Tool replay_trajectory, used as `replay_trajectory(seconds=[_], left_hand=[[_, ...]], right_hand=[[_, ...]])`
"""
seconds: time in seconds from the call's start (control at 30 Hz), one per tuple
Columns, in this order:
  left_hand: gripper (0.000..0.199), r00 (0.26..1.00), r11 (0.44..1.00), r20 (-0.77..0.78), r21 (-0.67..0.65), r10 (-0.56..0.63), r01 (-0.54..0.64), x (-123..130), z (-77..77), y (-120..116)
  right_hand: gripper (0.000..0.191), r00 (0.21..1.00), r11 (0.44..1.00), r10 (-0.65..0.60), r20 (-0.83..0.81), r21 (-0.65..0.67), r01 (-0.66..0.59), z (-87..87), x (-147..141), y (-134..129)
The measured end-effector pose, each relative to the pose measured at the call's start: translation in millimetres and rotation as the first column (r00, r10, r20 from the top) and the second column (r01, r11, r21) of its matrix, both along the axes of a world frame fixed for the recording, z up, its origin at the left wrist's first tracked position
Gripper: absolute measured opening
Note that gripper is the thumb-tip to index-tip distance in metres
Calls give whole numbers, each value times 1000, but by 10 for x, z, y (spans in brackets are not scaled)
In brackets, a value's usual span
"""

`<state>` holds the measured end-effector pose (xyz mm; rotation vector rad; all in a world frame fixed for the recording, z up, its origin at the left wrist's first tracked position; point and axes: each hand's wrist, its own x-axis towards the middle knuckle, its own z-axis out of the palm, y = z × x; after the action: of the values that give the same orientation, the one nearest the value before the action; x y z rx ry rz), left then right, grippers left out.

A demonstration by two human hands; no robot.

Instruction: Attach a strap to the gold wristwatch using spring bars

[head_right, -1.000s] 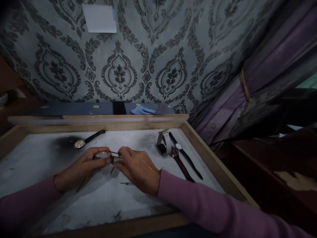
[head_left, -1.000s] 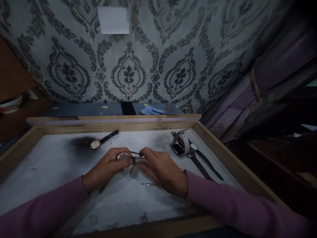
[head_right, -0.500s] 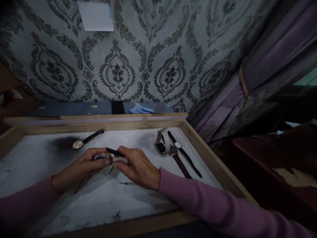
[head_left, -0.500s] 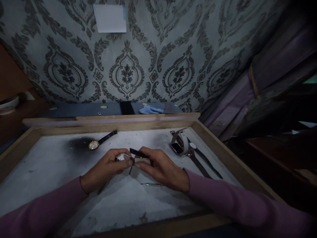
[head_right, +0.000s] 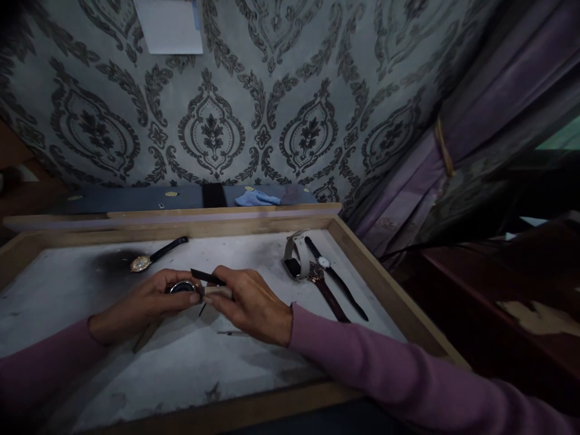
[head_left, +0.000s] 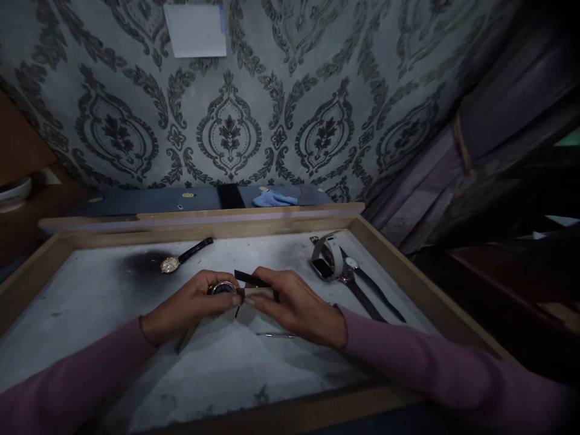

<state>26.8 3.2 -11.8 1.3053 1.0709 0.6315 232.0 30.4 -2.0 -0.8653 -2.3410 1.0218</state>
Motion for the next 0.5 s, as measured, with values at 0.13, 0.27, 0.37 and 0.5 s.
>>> replay_trajectory(seconds=[0.13, 0.27, 0.37, 0.5], left_hand=[[25, 1000, 1000, 2, -28, 7, -7, -29, 26, -1], [21, 999, 999, 39, -35, -14, 15, -59, 102, 4], [21, 997, 998, 49, -34, -58, 60, -85, 144, 19], [24, 992, 992, 29, -21, -123, 124, -110, 154, 40]], right_hand=[[17, 999, 991, 16, -44, -130, -22, -2, -1, 17], [21, 984, 940, 15, -179, -333, -75, -7, -1, 56], [23, 969, 886, 15, -247, -446, -127, -9, -1, 82], [24, 973, 854, 26, -231, -500, -142, -15, 1, 99]])
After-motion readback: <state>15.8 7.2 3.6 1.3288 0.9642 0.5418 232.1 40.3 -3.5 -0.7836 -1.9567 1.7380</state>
